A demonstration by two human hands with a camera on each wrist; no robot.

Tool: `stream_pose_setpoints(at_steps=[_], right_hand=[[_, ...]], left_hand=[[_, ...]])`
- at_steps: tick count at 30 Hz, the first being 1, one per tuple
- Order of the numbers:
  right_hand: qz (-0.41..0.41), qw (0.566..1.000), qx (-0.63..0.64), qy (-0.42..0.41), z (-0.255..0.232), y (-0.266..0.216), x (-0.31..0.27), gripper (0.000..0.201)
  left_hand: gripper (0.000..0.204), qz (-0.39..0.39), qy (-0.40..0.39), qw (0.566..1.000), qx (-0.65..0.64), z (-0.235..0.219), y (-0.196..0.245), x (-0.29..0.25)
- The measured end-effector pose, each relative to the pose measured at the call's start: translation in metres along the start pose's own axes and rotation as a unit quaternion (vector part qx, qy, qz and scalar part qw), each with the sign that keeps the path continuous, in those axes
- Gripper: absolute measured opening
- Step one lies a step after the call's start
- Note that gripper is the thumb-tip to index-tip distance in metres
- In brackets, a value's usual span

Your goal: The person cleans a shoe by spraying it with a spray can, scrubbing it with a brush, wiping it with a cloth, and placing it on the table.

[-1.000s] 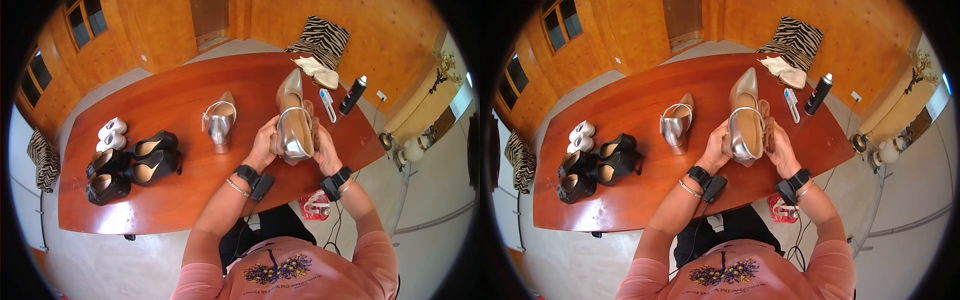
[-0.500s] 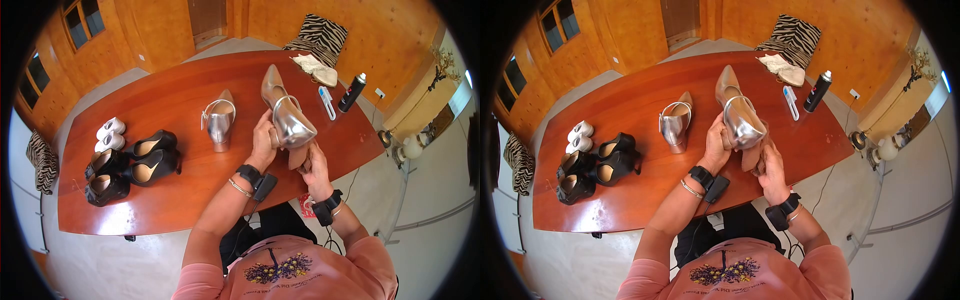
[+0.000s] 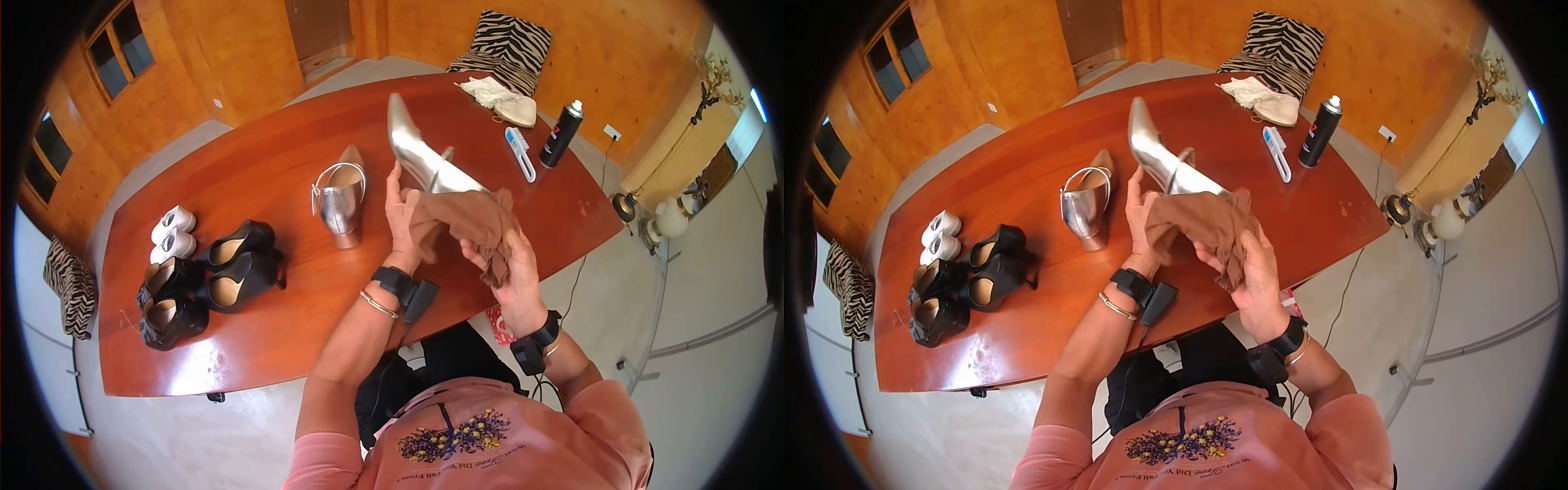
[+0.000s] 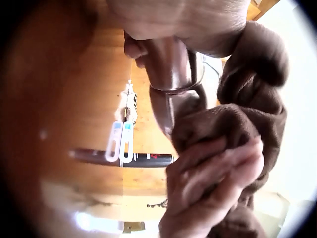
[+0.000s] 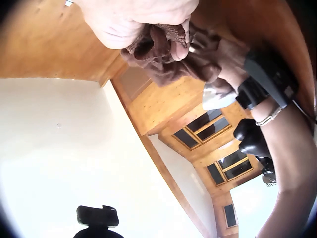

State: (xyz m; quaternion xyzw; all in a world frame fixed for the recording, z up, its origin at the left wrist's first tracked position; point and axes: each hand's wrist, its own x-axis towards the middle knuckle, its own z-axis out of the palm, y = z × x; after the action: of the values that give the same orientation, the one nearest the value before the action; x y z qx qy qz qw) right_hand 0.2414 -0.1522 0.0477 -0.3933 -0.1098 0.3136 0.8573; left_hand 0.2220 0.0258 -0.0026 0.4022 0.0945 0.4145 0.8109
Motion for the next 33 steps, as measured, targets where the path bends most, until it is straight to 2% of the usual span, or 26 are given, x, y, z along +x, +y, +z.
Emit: stream_pose_setpoints(at_steps=[1,3,4,5,8,9,11,12,14,15,17,18,19,20,21,22,23,25,26,28,29,30,31,32,33], right_hand=[[-0.001,1.0,0.001,0.001,0.002,-0.005,0.004,0.037],[-0.083,0.996,0.001,0.032,0.002,-0.019,0.017,0.038],[-0.088,0.994,-0.05,0.047,-0.002,-0.034,0.021,0.04],[-0.151,0.987,-0.025,0.04,-0.002,-0.04,0.03,0.04],[-0.198,0.976,-0.071,0.062,-0.038,-0.073,0.049,0.042],[-0.217,0.971,-0.078,0.059,-0.05,-0.079,0.055,0.043],[-0.226,0.968,-0.095,0.055,-0.062,-0.089,0.056,0.039],[-0.226,0.96,-0.155,0.056,-0.074,-0.092,0.06,0.036],[-0.21,0.937,-0.271,0.063,-0.096,-0.093,0.062,0.031],[-0.21,0.937,-0.27,0.063,-0.106,-0.09,0.064,0.031],[-0.203,0.879,-0.432,0.029,-0.114,-0.082,0.065,0.029],[-0.131,0.838,-0.527,0.05,-0.12,-0.082,0.063,0.036],[-0.131,0.839,-0.525,0.05,-0.121,-0.081,0.062,0.036],[-0.191,0.748,-0.636,-0.028,-0.123,-0.082,0.062,0.041],[-0.244,0.633,-0.727,-0.106,-0.124,-0.081,0.062,0.047],[-0.175,0.673,-0.71,-0.108,-0.113,-0.087,0.057,0.058],[-0.175,0.674,-0.71,-0.108,-0.107,-0.092,0.055,0.058],[-0.159,0.62,-0.757,-0.13,-0.101,-0.098,0.054,0.061],[-0.159,0.621,-0.757,-0.128,-0.1,-0.097,0.052,0.061],[-0.178,0.578,-0.788,-0.117,-0.096,-0.096,0.049,0.065],[-0.179,0.579,-0.787,-0.117,-0.091,-0.094,0.045,0.065],[-0.242,0.549,-0.794,-0.099,-0.085,-0.091,0.039,0.067],[-0.302,0.517,-0.797,-0.08,-0.076,-0.089,0.034,0.069],[-0.302,0.517,-0.797,-0.08,-0.066,-0.09,0.03,0.069],[-0.319,0.561,-0.756,-0.111,-0.054,-0.091,0.024,0.069]], left_hand=[[0.061,-0.001,-0.001,1.0,0.001,-0.003,-0.006,0.001],[0.063,0.033,-0.048,0.977,0.205,-0.005,-0.01,0.002],[0.063,0.003,-0.05,0.981,0.185,0.005,-0.002,-0.006],[0.063,0.003,-0.051,0.981,0.185,0.008,-0.001,-0.007],[0.062,-0.062,-0.066,0.985,0.147,0.008,0.003,-0.006],[0.062,-0.06,-0.062,0.986,0.146,0.008,0.005,-0.005],[0.061,-0.11,-0.059,0.989,0.077,0.007,0.006,-0.003],[0.061,-0.109,-0.057,0.989,0.077,0.006,0.007,-0.003],[0.06,-0.153,-0.069,0.985,0.031,0.003,0.009,-0.002],[0.06,-0.152,-0.069,0.985,0.032,0.001,0.011,-0.003],[0.061,-0.193,-0.113,0.975,0.009,-0.001,0.018,-0.004],[0.061,-0.193,-0.114,0.975,0.01,-0.008,0.013,0.0],[0.062,-0.196,-0.15,0.968,-0.032,-0.014,0.009,0.004],[0.063,-0.199,-0.186,0.959,-0.075,-0.018,0.005,0.008],[0.063,-0.199,-0.186,0.959,-0.074,-0.021,-0.003,0.01],[0.063,-0.206,-0.138,0.964,-0.1,-0.009,0.002,0.006],[0.062,-0.212,-0.089,0.965,-0.127,-0.002,0.006,0.004],[0.061,-0.22,-0.09,0.964,-0.121,-0.002,0.013,0.002],[0.059,-0.226,-0.092,0.963,-0.117,-0.003,0.015,0.002],[0.058,-0.232,-0.114,0.958,-0.124,-0.013,0.013,0.005],[0.057,-0.237,-0.134,0.953,-0.132,-0.016,0.013,0.007],[0.057,-0.236,-0.134,0.954,-0.131,-0.016,0.009,0.009],[0.057,-0.235,-0.086,0.959,-0.133,-0.007,0.013,0.005],[0.057,-0.234,-0.038,0.962,-0.134,-0.002,0.014,0.004],[0.057,-0.236,-0.038,0.962,-0.134,-0.004,0.012,0.005]])
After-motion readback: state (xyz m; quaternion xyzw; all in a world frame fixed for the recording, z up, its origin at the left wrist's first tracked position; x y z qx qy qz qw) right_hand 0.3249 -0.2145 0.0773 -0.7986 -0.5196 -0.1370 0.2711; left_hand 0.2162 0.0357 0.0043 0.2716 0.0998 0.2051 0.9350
